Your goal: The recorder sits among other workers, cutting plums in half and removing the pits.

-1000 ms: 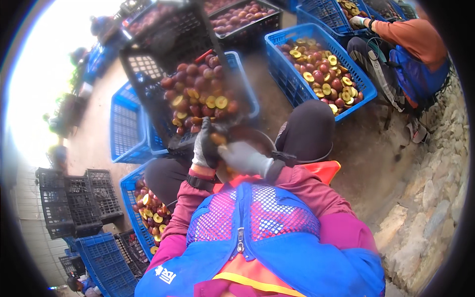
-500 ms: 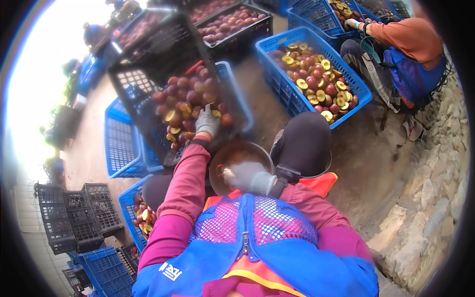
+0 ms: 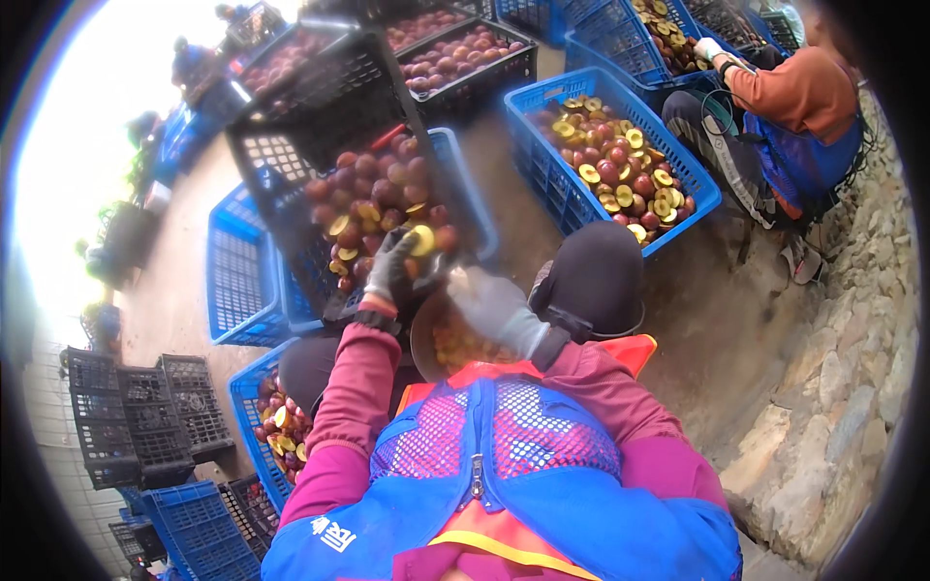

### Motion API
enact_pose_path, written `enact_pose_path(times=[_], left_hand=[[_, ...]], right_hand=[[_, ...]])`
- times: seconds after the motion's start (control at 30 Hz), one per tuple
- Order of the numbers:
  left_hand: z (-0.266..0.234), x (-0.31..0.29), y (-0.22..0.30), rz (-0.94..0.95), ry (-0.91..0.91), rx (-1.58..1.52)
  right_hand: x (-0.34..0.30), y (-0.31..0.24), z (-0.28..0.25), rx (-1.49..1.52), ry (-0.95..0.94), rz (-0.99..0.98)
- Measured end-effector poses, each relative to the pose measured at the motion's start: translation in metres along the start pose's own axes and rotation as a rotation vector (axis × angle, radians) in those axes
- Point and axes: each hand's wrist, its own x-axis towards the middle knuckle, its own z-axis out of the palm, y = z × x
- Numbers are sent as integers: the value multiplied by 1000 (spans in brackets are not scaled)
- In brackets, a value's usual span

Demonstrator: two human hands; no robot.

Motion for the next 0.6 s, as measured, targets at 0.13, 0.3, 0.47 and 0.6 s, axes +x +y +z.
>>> enact_pose_path(times=[0.13,0.3,0.47,0.6], left_hand=[[33,-91,64,-124,-21,-589],[13,-139,42,73,-132,-492],[27,-168,44,430,-59,232],[49,-181,61,433,-21,154]], right_hand=[[-1,-21,13,77,35,-239],[-20,-66,24,-129,-53,-349],[-28,-72,30,-257,-53,-310],[-34,-73,29,-264,-36,-280]])
